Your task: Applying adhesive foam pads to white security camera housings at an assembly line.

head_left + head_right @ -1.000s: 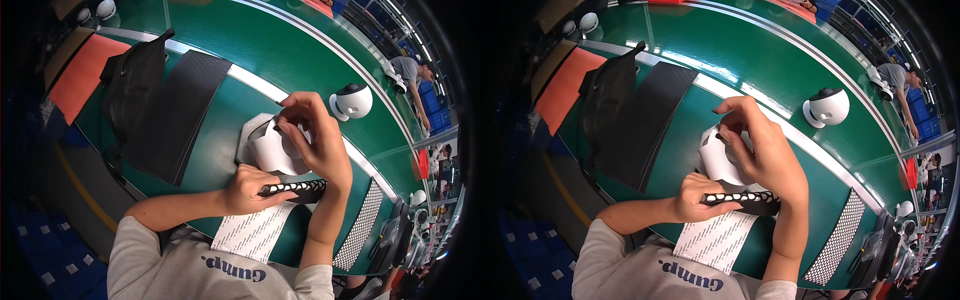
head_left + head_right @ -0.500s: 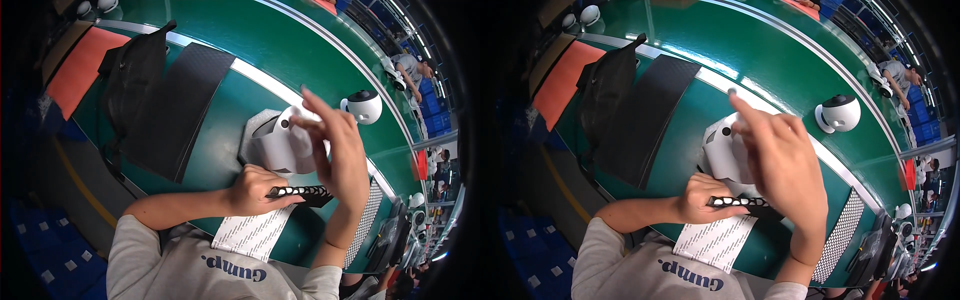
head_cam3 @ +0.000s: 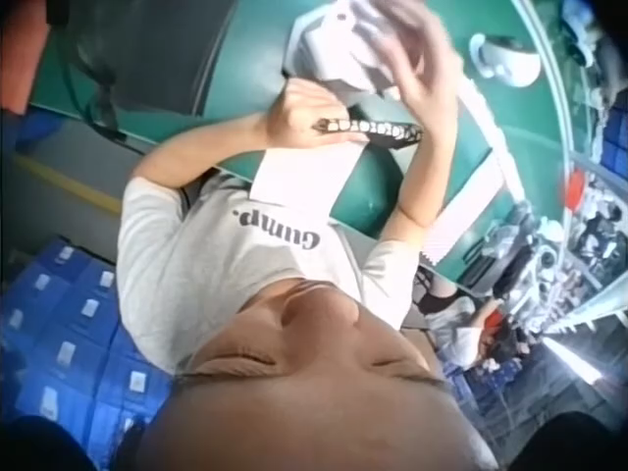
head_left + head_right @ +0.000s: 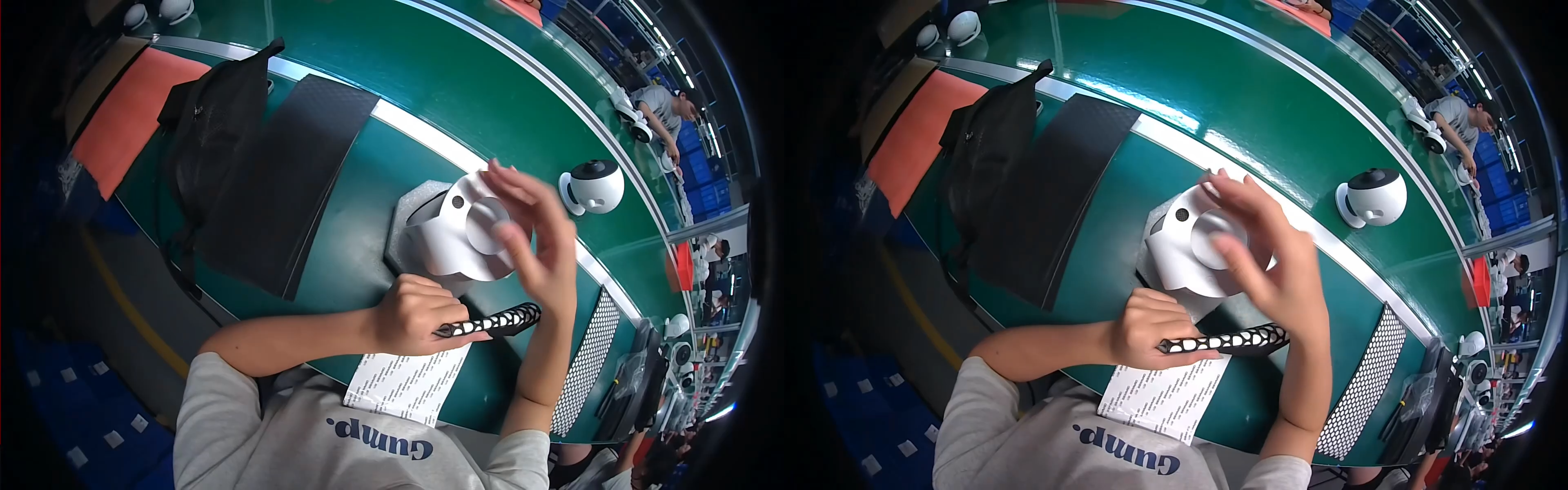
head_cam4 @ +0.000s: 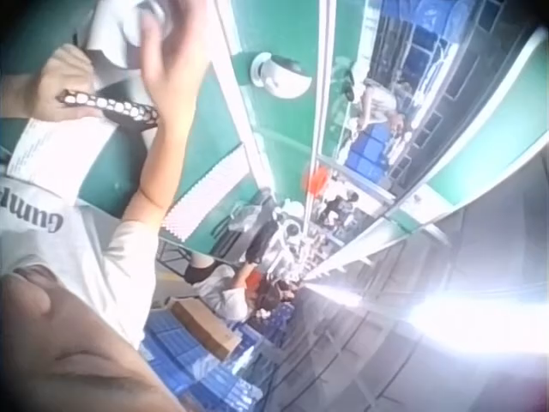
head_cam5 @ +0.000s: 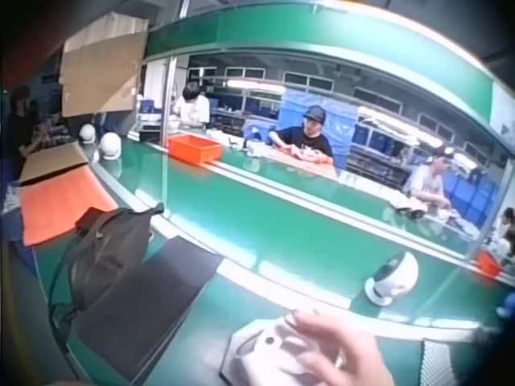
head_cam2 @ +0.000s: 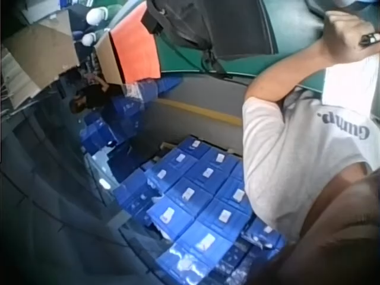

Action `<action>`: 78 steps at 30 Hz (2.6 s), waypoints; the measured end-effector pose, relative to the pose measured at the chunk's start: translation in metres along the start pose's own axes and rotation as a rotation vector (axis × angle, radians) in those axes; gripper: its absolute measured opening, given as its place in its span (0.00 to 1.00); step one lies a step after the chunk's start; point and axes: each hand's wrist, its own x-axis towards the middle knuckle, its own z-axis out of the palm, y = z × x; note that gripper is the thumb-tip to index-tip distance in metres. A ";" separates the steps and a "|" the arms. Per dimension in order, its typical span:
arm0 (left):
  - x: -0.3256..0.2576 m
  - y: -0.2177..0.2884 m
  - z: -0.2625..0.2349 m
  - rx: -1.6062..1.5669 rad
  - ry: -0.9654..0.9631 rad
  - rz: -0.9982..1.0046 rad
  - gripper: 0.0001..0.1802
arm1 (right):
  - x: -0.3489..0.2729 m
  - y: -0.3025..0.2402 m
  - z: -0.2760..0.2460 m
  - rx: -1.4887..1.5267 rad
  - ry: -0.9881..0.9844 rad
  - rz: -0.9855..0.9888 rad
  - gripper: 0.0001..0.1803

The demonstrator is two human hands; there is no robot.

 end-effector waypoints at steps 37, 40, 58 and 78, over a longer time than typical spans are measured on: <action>0.000 -0.008 -0.006 0.023 -0.114 0.124 0.11 | 0.029 0.025 -0.009 -0.045 0.064 0.087 0.05; 0.000 -0.007 -0.002 0.006 -0.103 0.124 0.11 | 0.030 0.019 -0.017 -0.175 -0.005 0.112 0.05; -0.005 -0.012 -0.002 0.033 -0.066 0.139 0.15 | 0.031 0.023 -0.006 -0.045 0.076 0.274 0.13; 0.014 0.000 -0.029 -0.239 0.157 -0.446 0.10 | -0.031 -0.041 0.015 -0.620 -0.062 -0.097 0.21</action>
